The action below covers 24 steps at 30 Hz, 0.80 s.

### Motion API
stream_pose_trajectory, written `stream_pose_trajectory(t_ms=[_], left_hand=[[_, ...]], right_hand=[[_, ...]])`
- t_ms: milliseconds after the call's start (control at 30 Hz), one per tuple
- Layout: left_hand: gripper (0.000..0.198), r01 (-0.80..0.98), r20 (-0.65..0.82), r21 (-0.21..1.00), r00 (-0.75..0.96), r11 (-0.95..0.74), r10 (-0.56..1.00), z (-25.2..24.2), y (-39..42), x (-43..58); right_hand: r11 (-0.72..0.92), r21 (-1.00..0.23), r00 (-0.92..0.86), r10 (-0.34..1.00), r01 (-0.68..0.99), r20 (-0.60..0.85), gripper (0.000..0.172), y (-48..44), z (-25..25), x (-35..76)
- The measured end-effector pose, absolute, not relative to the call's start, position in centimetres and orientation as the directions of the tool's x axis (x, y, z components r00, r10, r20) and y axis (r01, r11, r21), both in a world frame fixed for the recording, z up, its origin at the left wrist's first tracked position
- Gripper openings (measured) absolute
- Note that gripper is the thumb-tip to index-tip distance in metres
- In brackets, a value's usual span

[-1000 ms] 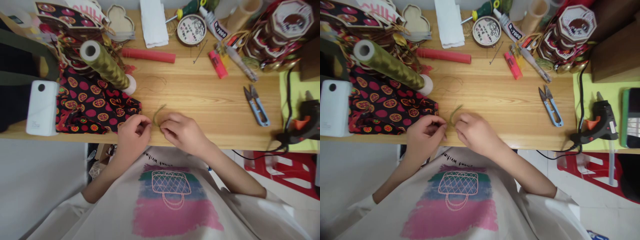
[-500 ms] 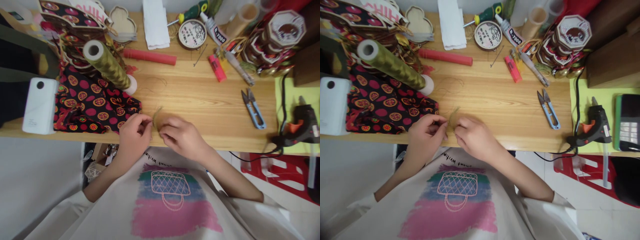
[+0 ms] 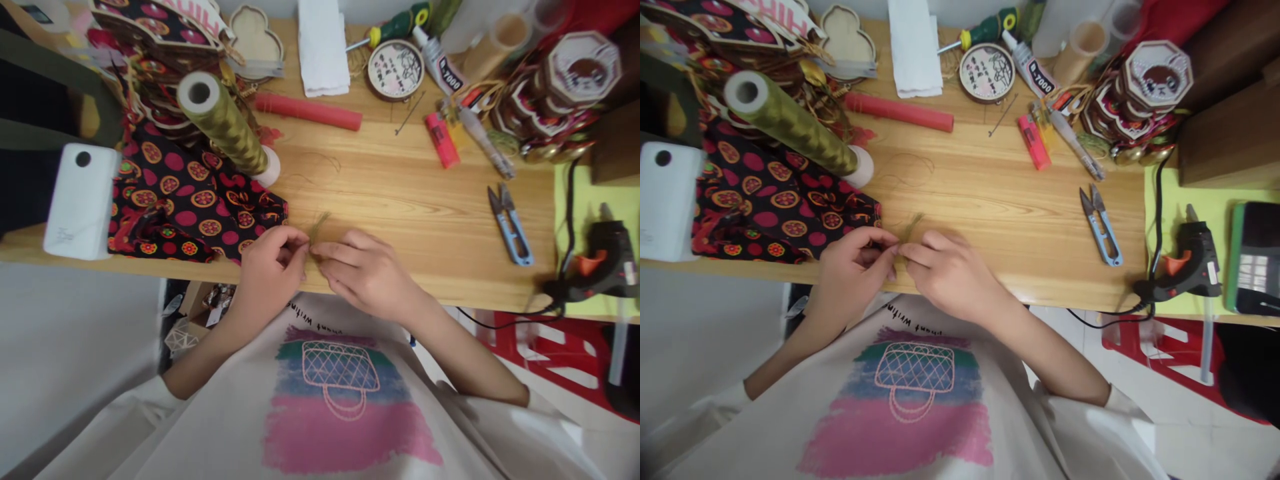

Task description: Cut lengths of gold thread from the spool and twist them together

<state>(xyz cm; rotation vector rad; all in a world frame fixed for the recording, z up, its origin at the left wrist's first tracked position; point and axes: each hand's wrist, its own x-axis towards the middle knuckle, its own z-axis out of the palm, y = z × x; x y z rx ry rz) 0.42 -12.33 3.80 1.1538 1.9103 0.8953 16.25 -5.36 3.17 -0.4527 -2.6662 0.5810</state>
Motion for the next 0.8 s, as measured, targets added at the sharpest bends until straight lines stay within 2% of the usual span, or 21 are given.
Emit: stream_pose_trajectory(t_ms=[133, 267, 500, 800], left_hand=[[0.003, 0.387, -0.234, 0.848, -0.340, 0.362, 0.911, 3.70, -12.35, 0.34], [0.005, 0.378, -0.248, 0.848, -0.337, 0.372, 0.908, 3.64, -12.49, 0.21], [0.005, 0.588, -0.161, 0.742, -0.310, 0.322, 0.937, 4.10, -12.69, 0.02], [0.011, 0.765, -0.084, 0.613, -0.186, 0.198, 0.979, 4.49, -12.92, -0.35]], right_hand=[[0.871, -0.438, -0.893, 0.364, 0.225, 0.265, 0.026, -5.25, 3.07, 16.15], [0.846, -0.487, -0.902, 0.365, 0.217, 0.231, 0.026, -5.10, 3.04, 16.02], [0.803, -0.559, -0.896, 0.385, 0.206, 0.222, 0.021, -4.96, 2.54, 16.14], [0.803, -0.517, -0.865, 0.456, 0.298, 0.210, 0.019, -4.77, 2.86, 16.64]])
